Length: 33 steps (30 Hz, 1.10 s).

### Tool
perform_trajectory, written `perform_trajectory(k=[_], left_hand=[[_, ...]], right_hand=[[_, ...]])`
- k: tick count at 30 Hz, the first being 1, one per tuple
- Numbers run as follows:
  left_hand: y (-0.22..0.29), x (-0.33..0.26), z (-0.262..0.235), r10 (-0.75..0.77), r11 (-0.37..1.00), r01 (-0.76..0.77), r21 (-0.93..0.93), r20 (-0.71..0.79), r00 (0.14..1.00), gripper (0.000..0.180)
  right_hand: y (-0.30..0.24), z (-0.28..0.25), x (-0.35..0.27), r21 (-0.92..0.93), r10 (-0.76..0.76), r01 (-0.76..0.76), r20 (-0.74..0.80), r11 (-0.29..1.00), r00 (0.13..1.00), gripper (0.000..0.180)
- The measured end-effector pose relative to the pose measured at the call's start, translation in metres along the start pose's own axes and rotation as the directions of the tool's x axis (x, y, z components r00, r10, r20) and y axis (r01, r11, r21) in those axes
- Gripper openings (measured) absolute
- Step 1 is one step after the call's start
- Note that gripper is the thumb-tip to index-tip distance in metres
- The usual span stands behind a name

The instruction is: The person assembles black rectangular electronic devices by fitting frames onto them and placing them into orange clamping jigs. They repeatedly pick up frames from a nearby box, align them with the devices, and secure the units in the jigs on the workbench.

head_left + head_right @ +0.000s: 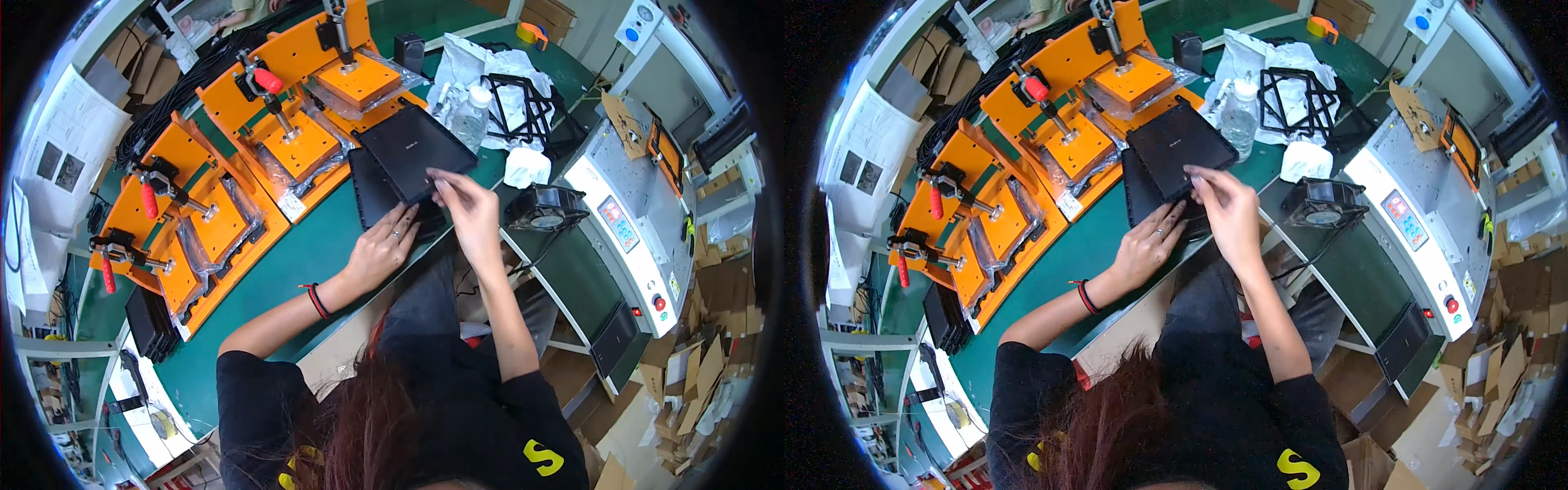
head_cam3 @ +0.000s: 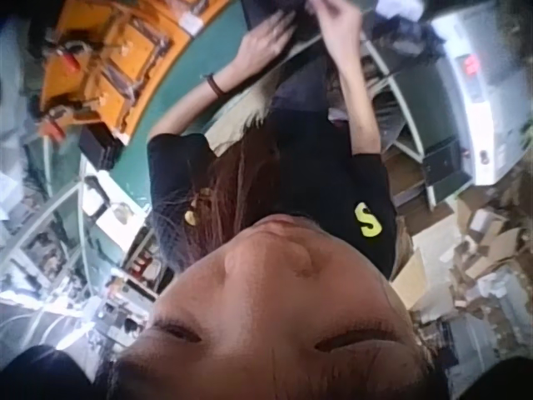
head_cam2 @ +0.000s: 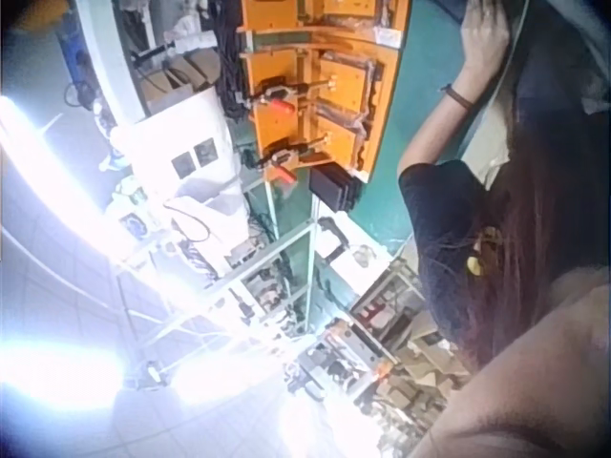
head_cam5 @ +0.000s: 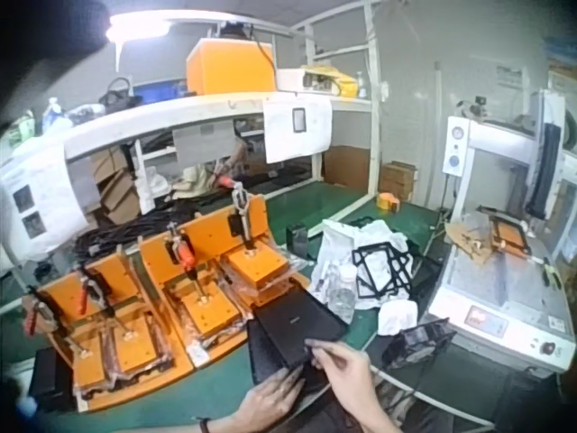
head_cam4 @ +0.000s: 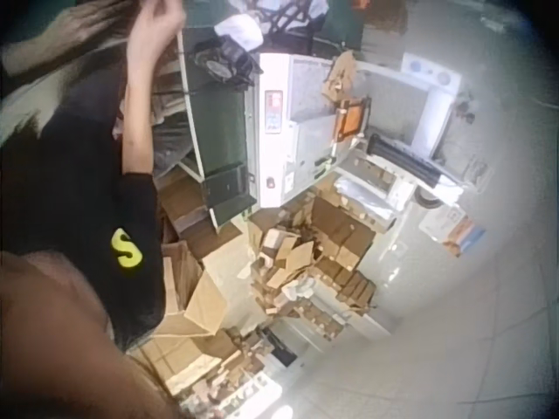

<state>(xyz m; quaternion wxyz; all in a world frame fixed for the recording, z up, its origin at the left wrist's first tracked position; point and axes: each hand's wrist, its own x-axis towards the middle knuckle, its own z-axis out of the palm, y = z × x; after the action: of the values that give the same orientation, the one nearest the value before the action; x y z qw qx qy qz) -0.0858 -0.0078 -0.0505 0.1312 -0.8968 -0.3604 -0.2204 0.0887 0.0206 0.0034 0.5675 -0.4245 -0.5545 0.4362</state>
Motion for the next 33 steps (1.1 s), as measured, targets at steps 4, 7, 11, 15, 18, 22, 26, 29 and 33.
perform_trajectory(k=[4, 7, 11, 15, 18, 22, 26, 29, 33], left_hand=[[-0.001, -0.001, 0.007, 0.046, 0.999, -0.046, -0.022, -0.024, 0.999, 0.039], [-0.003, -0.007, 0.011, 0.060, 0.997, -0.063, -0.048, -0.050, 0.997, 0.041], [-0.002, -0.013, 0.019, 0.060, 0.995, -0.061, -0.074, -0.015, 0.998, 0.048], [0.005, -0.012, 0.018, 0.014, 0.999, -0.014, -0.045, 0.010, 1.000, 0.055], [0.008, -0.016, 0.007, -0.022, 0.999, 0.023, -0.043, 0.035, 0.999, 0.053], [0.008, -0.031, 0.004, -0.164, 0.964, 0.159, -0.215, -0.009, 0.986, 0.055], [-0.001, -0.034, 0.003, -0.300, 0.909, 0.262, -0.325, -0.070, 0.952, 0.057], [-0.007, -0.033, 0.000, -0.390, 0.854, 0.337, -0.397, -0.059, 0.919, 0.056], [-0.012, -0.034, 0.002, -0.440, 0.792, 0.374, -0.483, -0.027, 0.898, 0.057]], right_hand=[[0.046, 0.018, 0.047, -0.045, 0.064, -0.062, 0.053, 0.997, 0.997, 0.022], [0.069, 0.030, 0.073, -0.022, 0.038, -0.036, 0.076, 0.999, 0.996, 0.022], [0.100, 0.043, 0.112, -0.029, 0.039, -0.036, 0.123, 0.999, 0.992, 0.022], [0.117, 0.057, 0.143, 0.032, 0.040, -0.046, 0.175, 0.998, 0.984, 0.022], [0.122, 0.055, 0.162, -0.025, 0.034, -0.029, 0.237, 0.999, 0.971, 0.022], [0.127, 0.060, 0.172, -0.011, 0.086, -0.087, 0.278, 0.996, 0.957, 0.021], [0.129, 0.061, 0.186, -0.096, 0.142, -0.119, 0.290, 0.988, 0.946, 0.021], [0.137, 0.062, 0.191, -0.105, 0.196, -0.170, 0.328, 0.980, 0.924, 0.021], [0.139, 0.056, 0.201, -0.182, 0.226, -0.170, 0.360, 0.969, 0.905, 0.020]])
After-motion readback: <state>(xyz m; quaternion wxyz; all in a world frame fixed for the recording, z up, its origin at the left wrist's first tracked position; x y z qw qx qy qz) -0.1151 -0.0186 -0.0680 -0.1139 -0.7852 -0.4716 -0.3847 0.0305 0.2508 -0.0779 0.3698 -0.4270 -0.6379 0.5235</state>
